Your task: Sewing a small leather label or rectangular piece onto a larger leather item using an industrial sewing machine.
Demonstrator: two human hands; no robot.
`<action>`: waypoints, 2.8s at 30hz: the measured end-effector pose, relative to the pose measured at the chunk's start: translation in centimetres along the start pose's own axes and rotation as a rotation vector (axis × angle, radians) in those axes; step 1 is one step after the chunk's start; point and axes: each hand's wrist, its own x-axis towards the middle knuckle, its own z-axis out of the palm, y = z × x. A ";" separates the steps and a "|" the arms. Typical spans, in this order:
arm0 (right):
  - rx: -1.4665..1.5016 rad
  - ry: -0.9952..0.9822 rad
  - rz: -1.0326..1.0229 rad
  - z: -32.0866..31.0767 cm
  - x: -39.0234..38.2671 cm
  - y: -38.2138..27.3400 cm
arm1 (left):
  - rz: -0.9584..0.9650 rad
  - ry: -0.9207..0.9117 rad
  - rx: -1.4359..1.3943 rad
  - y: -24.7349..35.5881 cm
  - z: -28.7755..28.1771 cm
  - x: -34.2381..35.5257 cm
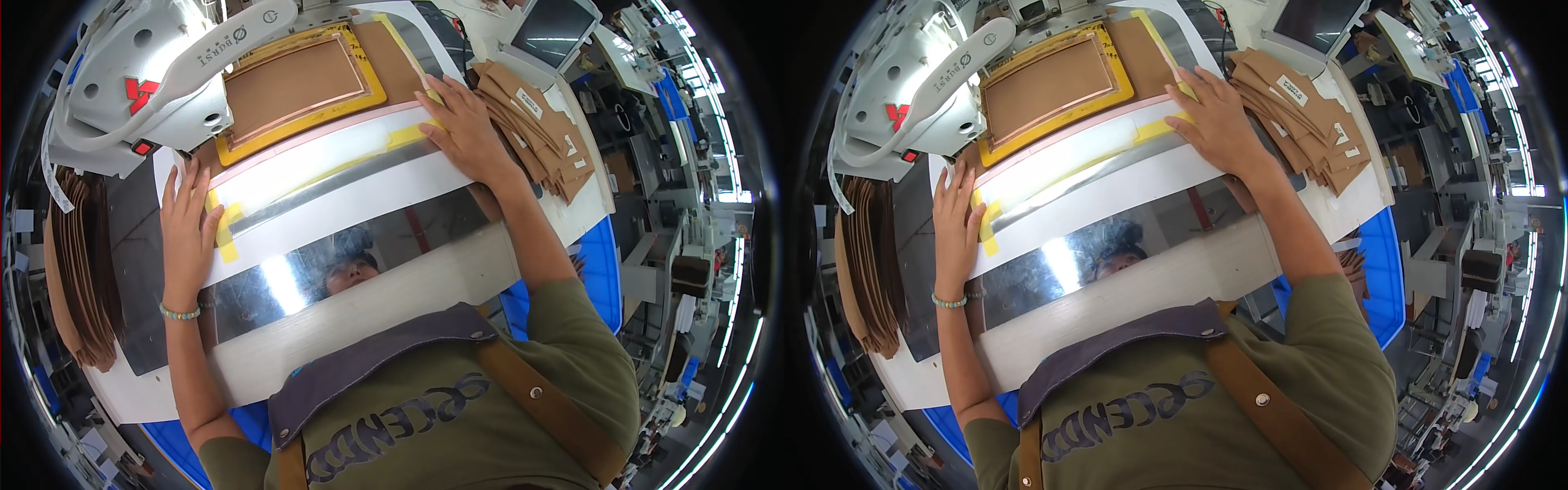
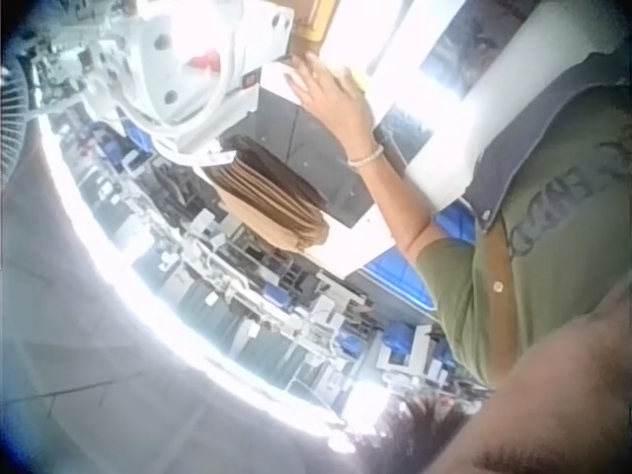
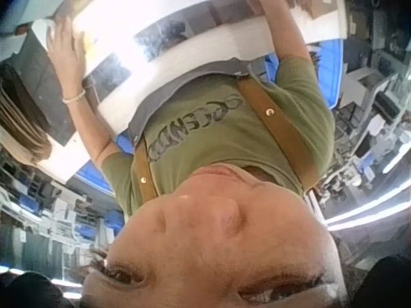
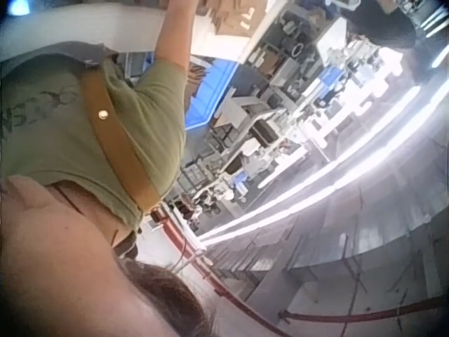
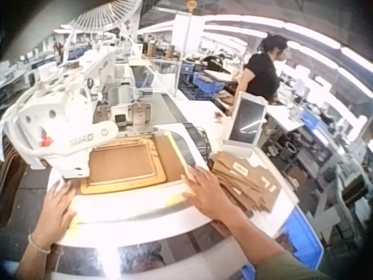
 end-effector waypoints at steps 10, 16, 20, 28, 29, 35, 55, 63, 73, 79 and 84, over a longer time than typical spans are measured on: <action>-0.042 -0.024 -0.025 1.2 0.8 -0.4 | 0.029 0.008 -0.057 -1.4 -0.4 -0.5; 0.011 -0.071 0.013 -0.4 0.3 0.1 | -0.022 0.113 -0.093 -0.5 -0.3 0.1; 0.033 -0.104 0.040 0.0 0.5 -0.3 | -0.021 -0.006 0.041 -1.2 -0.2 -0.8; 0.035 -0.078 0.022 -0.4 0.6 -0.4 | -0.049 0.004 -0.010 -0.1 -0.7 -0.3; 0.019 -0.095 0.017 -0.4 0.5 -0.3 | -0.047 -0.043 0.033 -0.1 -0.9 -0.2; 0.010 -0.028 -0.016 0.5 0.6 0.0 | -0.023 -0.028 0.032 -0.9 -0.6 -0.1; 0.139 0.158 -0.052 -1.1 0.6 0.4 | -0.033 -0.038 -0.007 -1.2 -0.5 -0.5; 0.029 0.279 0.665 -7.6 -2.8 13.2 | -0.006 -0.007 -0.023 -1.1 -0.2 -0.3; 0.605 0.348 0.367 -6.5 0.0 13.9 | 0.027 -0.018 -0.126 -1.2 -2.7 0.7; 0.419 0.133 -0.105 -4.2 12.0 -0.2 | 0.100 -0.058 -0.005 -2.4 -1.9 3.8; 0.376 0.184 -0.279 3.0 18.4 -6.8 | 0.095 -0.011 -0.100 -3.7 1.5 6.1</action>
